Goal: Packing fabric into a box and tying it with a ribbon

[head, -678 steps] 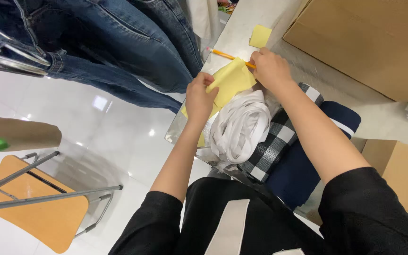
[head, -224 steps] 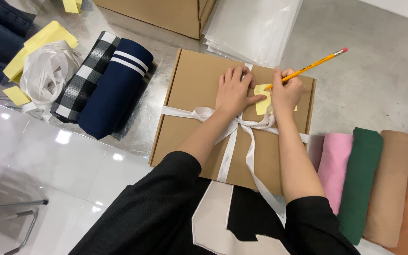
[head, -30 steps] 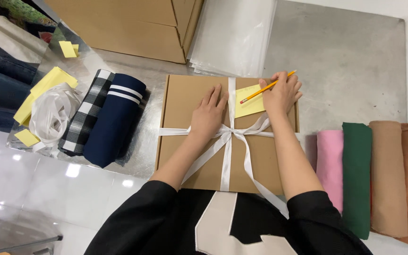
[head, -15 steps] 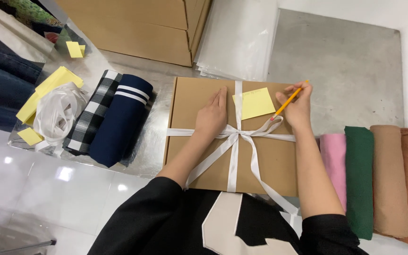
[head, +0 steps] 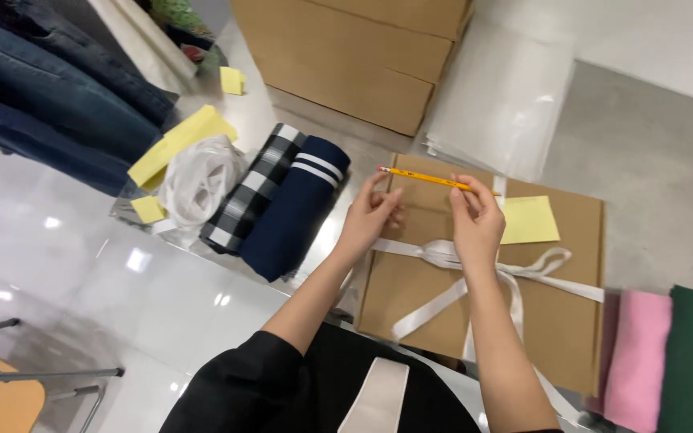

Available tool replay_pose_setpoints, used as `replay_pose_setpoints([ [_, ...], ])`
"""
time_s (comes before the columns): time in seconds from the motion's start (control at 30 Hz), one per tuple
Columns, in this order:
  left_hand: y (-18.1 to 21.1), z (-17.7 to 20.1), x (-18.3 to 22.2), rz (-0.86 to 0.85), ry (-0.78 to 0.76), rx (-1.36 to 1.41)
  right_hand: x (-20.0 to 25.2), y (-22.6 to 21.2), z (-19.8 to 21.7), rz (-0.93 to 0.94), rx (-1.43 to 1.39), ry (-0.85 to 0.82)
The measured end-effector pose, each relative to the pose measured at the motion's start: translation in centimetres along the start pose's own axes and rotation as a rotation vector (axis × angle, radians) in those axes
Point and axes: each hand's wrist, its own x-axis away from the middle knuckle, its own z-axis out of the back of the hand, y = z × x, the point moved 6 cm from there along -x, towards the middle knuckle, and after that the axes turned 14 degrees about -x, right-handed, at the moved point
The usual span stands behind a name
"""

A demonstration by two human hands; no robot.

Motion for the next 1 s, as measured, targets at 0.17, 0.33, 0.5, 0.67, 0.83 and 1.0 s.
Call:
replay_pose_setpoints([
  [0.17, 6.7, 12.2, 1.1, -0.035, 0.123, 0.044, 0.8, 0.3, -10.3, -0.112, -0.01, -0.109],
  [0.33, 6.8, 22.2, -2.7, -0.031, 0.188, 0.042, -0.7, 3.7, -18.5, -0.177, 0.04, -0.164],
  [0.5, 5.3, 29.6, -9.3, -0.02, 0.231, -0.075, -2.7, 3.4, -25.6, -0.253, -0.1, -0.245],
  [0.67, 1.4, 36.8, -18.4, 0.064, 0.214, -0.234, -4.4, 5.4, -30.3, -0.555, -0.341, -0.183],
  [0.83, -3.7, 40.8, -27.7, 0.149, 0.17, -0.335, -5.2, 6.0, -29.2, -0.617, -0.38, -0.099],
  [1.0, -8.1, 42.4, -32.4, 0.3, 0.204, -0.305, -5.7, 6.7, -24.4, -0.567, -0.346, -0.019],
])
